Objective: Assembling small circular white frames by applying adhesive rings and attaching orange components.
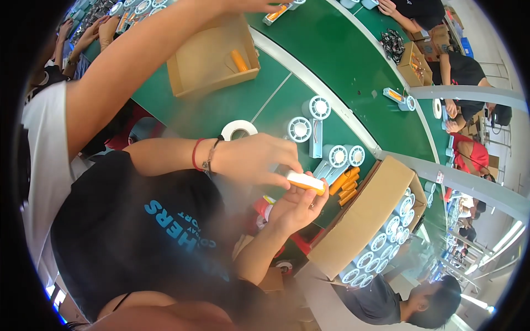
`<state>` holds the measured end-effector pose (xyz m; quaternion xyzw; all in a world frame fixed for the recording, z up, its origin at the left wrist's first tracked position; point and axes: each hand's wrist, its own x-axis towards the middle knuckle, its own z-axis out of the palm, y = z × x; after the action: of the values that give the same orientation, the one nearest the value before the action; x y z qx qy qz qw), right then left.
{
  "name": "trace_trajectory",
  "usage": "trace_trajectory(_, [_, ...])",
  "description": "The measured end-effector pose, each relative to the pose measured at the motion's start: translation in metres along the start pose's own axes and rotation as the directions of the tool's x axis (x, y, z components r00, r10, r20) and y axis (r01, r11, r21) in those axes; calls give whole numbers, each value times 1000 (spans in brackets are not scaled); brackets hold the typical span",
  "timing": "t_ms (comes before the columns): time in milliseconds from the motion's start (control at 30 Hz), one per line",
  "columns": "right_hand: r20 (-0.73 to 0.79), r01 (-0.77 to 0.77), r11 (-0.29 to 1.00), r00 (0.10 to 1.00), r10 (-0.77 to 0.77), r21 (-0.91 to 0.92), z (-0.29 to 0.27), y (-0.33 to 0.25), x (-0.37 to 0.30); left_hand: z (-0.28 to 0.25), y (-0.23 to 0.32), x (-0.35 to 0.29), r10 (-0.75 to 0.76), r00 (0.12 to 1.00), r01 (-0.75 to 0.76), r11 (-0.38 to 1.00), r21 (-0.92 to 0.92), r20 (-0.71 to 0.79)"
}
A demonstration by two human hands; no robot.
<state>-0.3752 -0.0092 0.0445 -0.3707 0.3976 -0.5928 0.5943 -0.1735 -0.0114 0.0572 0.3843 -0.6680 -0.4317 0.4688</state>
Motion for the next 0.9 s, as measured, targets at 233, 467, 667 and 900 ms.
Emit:
trace_trajectory(233, [82, -42, 995, 996, 34, 94, -8, -5, 1, -4, -6, 4, -39, 986, 87, 952, -295, 164])
trace_trajectory(467, [-25, 32, 973, 999, -39, -229, -10, 9, 11, -34, -50, 24, 301, 942, -322, 702, 635, 146])
trace_trajectory(667, [-4, 104, 795, 991, -133, -597, 8, 18, 3, -34, -72, 32, 226, 927, -365, 719, 592, 298])
trace_trajectory(900, [134, 259, 585, 959, -250, -768, 17, 30, -2, -38, -90, 43, 253, 932, -347, 831, 435, 260])
